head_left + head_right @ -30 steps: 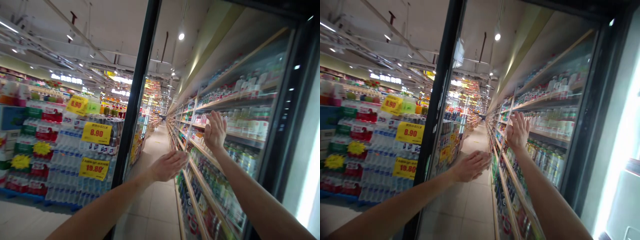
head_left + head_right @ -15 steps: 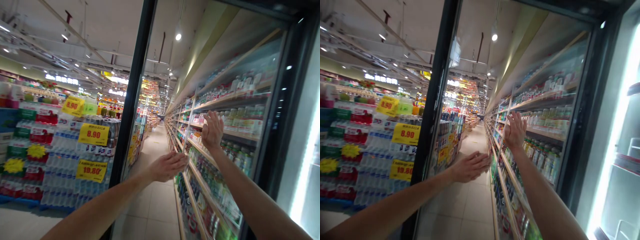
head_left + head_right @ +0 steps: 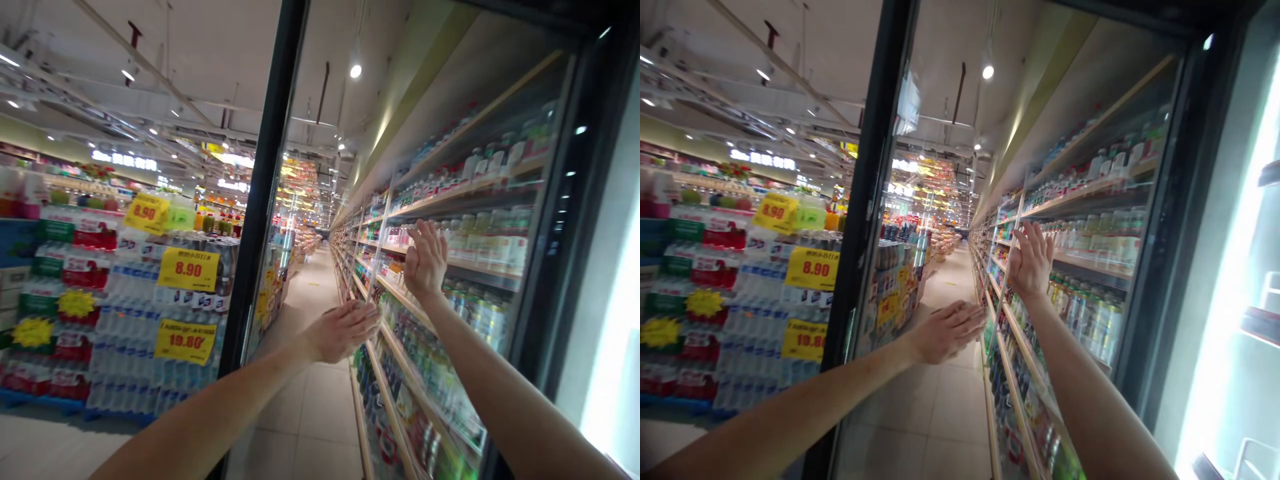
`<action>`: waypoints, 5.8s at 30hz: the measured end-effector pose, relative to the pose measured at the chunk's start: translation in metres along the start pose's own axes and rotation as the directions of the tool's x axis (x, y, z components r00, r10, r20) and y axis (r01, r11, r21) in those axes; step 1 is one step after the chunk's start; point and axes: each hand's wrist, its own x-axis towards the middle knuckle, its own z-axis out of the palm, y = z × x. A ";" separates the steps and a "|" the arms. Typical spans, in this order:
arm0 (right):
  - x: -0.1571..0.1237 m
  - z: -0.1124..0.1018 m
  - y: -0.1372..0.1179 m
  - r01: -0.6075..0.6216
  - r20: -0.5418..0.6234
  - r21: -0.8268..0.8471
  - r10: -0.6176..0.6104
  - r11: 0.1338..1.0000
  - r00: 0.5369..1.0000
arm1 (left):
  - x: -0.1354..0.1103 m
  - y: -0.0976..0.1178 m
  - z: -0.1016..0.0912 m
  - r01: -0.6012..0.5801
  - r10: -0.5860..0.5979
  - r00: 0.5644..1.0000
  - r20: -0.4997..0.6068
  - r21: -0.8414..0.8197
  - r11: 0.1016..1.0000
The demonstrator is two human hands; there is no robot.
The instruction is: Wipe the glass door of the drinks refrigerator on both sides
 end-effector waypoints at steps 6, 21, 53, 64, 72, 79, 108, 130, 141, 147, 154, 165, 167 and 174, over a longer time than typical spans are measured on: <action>-0.001 0.000 0.002 -0.002 0.006 0.001 0.002 1.000 1.000 | 0.013 -0.073 -0.017 0.489 -0.481 0.869 -0.118 0.041 0.872; 0.000 0.000 0.001 0.016 -0.018 -0.021 -0.016 1.000 1.000 | 0.004 -0.089 -0.025 0.516 -0.506 0.852 -0.134 0.044 0.856; 0.000 0.001 0.000 0.019 -0.018 -0.040 -0.019 0.999 1.000 | 0.011 -0.095 -0.025 0.549 -0.541 0.834 -0.109 0.054 0.834; 0.000 0.001 -0.001 0.008 -0.008 -0.059 -0.009 0.998 1.000 | 0.017 -0.098 -0.026 0.415 -0.408 0.908 -0.091 0.075 0.907; -0.001 0.001 0.002 0.028 -0.023 -0.017 -0.029 0.999 0.999 | 0.030 -0.078 -0.023 0.348 -0.347 0.937 -0.043 0.047 0.936; -0.003 0.000 0.004 0.017 -0.050 0.038 -0.015 0.999 0.999 | 0.047 -0.064 -0.015 0.163 -0.163 0.986 0.015 0.001 0.987; -0.002 -0.002 0.005 -0.002 -0.124 0.096 0.014 0.995 0.992 | 0.038 -0.075 -0.022 0.096 -0.098 0.994 0.045 0.035 0.995; -0.001 0.000 0.002 -0.045 -0.102 0.071 0.052 0.996 0.993 | -0.018 -0.111 -0.038 0.691 -0.666 0.712 -0.224 0.052 0.721; -0.002 0.000 0.002 -0.049 -0.101 0.076 0.057 0.996 0.993 | -0.003 -0.090 -0.029 0.594 -0.580 0.800 -0.154 0.062 0.802; -0.002 0.000 0.003 -0.032 -0.118 0.077 0.041 0.996 0.992 | 0.019 -0.125 -0.034 0.743 -0.713 0.649 -0.265 0.019 0.669; -0.002 0.000 0.003 -0.025 -0.109 0.077 0.034 0.997 0.994 | 0.025 -0.081 -0.023 0.396 -0.393 0.917 -0.064 0.047 0.917; -0.003 0.001 0.003 -0.022 -0.112 0.059 0.029 0.998 0.993 | 0.044 -0.089 -0.024 0.541 -0.533 0.834 -0.139 0.026 0.840; -0.003 0.001 0.003 -0.033 -0.107 0.054 0.039 0.998 0.993 | 0.051 -0.062 -0.019 0.322 -0.321 0.946 -0.041 0.031 0.946; -0.001 0.000 0.003 -0.003 -0.123 0.051 0.009 0.999 0.992 | 0.049 -0.115 -0.028 0.600 -0.590 0.790 -0.167 0.014 0.800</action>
